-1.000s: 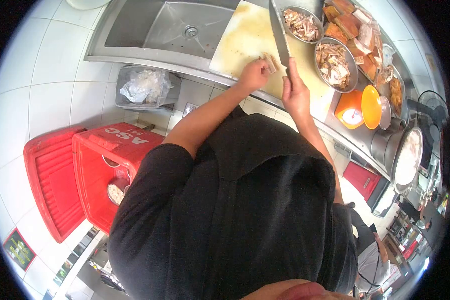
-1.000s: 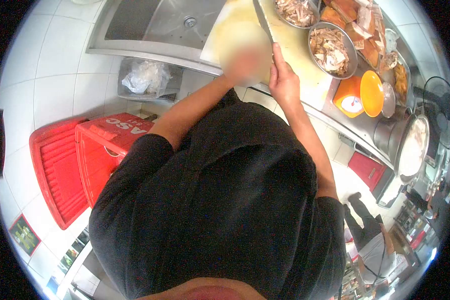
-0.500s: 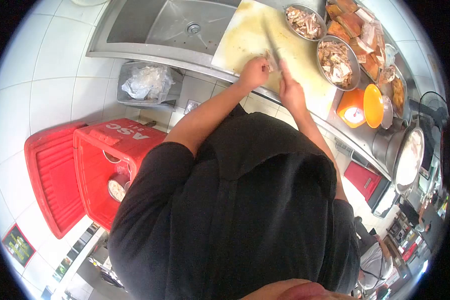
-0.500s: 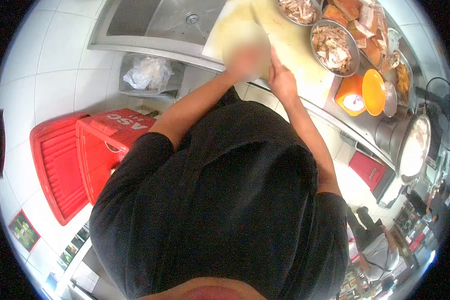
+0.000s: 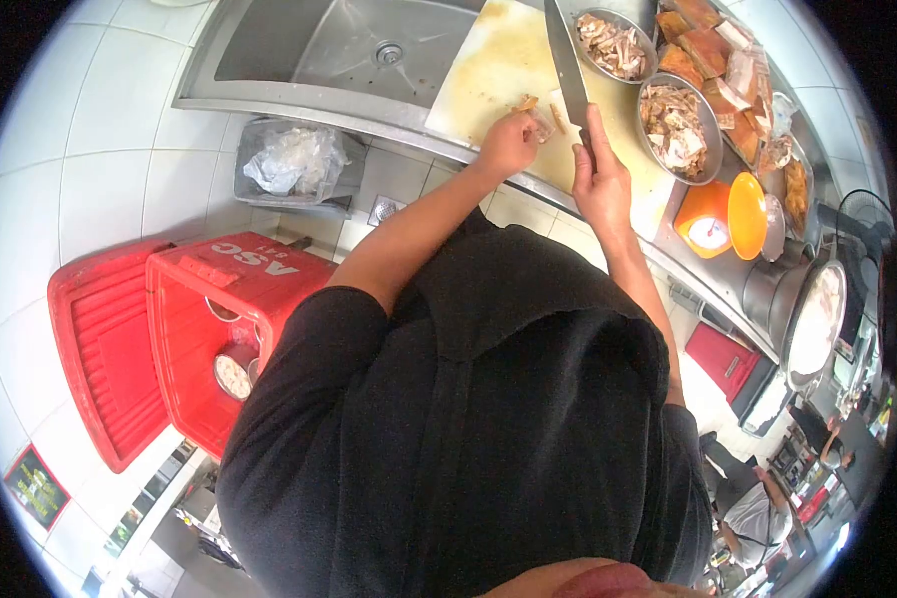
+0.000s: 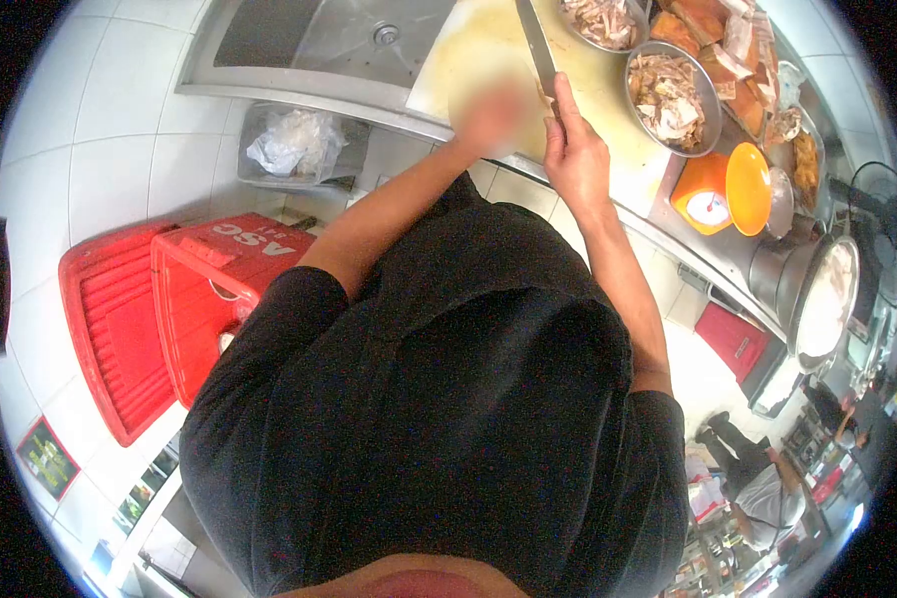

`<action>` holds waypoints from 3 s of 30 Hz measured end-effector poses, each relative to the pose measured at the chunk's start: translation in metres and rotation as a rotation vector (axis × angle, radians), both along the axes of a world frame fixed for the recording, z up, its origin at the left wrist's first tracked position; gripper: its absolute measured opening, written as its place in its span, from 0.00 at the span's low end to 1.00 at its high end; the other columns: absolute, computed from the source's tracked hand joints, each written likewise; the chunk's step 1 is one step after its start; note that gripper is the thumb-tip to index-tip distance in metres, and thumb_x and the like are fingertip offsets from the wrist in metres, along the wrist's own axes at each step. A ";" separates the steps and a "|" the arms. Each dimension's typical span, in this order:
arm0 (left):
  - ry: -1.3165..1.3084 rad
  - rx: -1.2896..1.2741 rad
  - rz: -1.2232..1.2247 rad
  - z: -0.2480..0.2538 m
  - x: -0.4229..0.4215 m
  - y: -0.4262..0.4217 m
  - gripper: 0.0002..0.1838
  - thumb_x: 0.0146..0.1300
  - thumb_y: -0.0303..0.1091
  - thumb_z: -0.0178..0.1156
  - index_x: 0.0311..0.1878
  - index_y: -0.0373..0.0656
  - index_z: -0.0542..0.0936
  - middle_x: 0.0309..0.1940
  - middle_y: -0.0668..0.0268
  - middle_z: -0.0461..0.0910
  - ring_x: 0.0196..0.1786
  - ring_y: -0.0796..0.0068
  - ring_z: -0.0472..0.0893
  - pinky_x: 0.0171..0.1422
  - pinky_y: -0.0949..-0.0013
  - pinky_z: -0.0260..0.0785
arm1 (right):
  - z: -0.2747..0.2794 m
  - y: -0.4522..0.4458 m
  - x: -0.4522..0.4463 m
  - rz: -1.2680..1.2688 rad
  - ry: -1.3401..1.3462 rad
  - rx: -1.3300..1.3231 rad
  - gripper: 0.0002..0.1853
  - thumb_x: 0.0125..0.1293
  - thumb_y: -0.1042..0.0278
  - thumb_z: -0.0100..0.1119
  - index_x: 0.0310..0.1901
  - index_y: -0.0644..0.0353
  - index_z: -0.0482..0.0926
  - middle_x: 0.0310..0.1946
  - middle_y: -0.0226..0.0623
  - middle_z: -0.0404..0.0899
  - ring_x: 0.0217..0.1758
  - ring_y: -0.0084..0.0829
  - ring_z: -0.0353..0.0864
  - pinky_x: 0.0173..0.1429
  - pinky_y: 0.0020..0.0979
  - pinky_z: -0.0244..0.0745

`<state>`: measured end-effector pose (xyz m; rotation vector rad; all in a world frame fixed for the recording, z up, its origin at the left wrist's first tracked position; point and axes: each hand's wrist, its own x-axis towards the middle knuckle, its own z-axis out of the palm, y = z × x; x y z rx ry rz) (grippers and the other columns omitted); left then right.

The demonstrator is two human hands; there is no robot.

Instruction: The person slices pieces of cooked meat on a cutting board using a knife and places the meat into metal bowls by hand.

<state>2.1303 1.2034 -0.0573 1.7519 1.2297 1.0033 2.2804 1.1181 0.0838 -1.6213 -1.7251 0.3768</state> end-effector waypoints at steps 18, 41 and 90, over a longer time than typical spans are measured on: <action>0.266 0.156 0.081 0.006 -0.022 0.043 0.13 0.60 0.25 0.66 0.49 0.40 0.83 0.48 0.51 0.82 0.53 0.45 0.82 0.59 0.49 0.77 | -0.055 -0.022 0.061 -0.176 0.094 -0.326 0.37 0.75 0.72 0.61 0.83 0.41 0.63 0.46 0.55 0.90 0.45 0.43 0.92 0.53 0.38 0.85; 0.245 -0.278 0.224 0.023 -0.010 0.020 0.16 0.61 0.30 0.65 0.53 0.40 0.82 0.37 0.49 0.89 0.44 0.48 0.90 0.54 0.51 0.81 | -0.058 0.036 0.038 0.154 -0.180 -0.386 0.37 0.74 0.72 0.61 0.81 0.32 0.65 0.44 0.56 0.88 0.43 0.57 0.89 0.52 0.46 0.85; -0.049 -0.315 0.099 -0.028 -0.028 0.017 0.15 0.65 0.25 0.63 0.55 0.32 0.80 0.38 0.53 0.90 0.38 0.66 0.88 0.45 0.63 0.80 | -0.008 0.011 -0.035 0.027 0.112 -0.011 0.33 0.77 0.74 0.56 0.82 0.52 0.63 0.56 0.58 0.86 0.57 0.55 0.89 0.60 0.46 0.83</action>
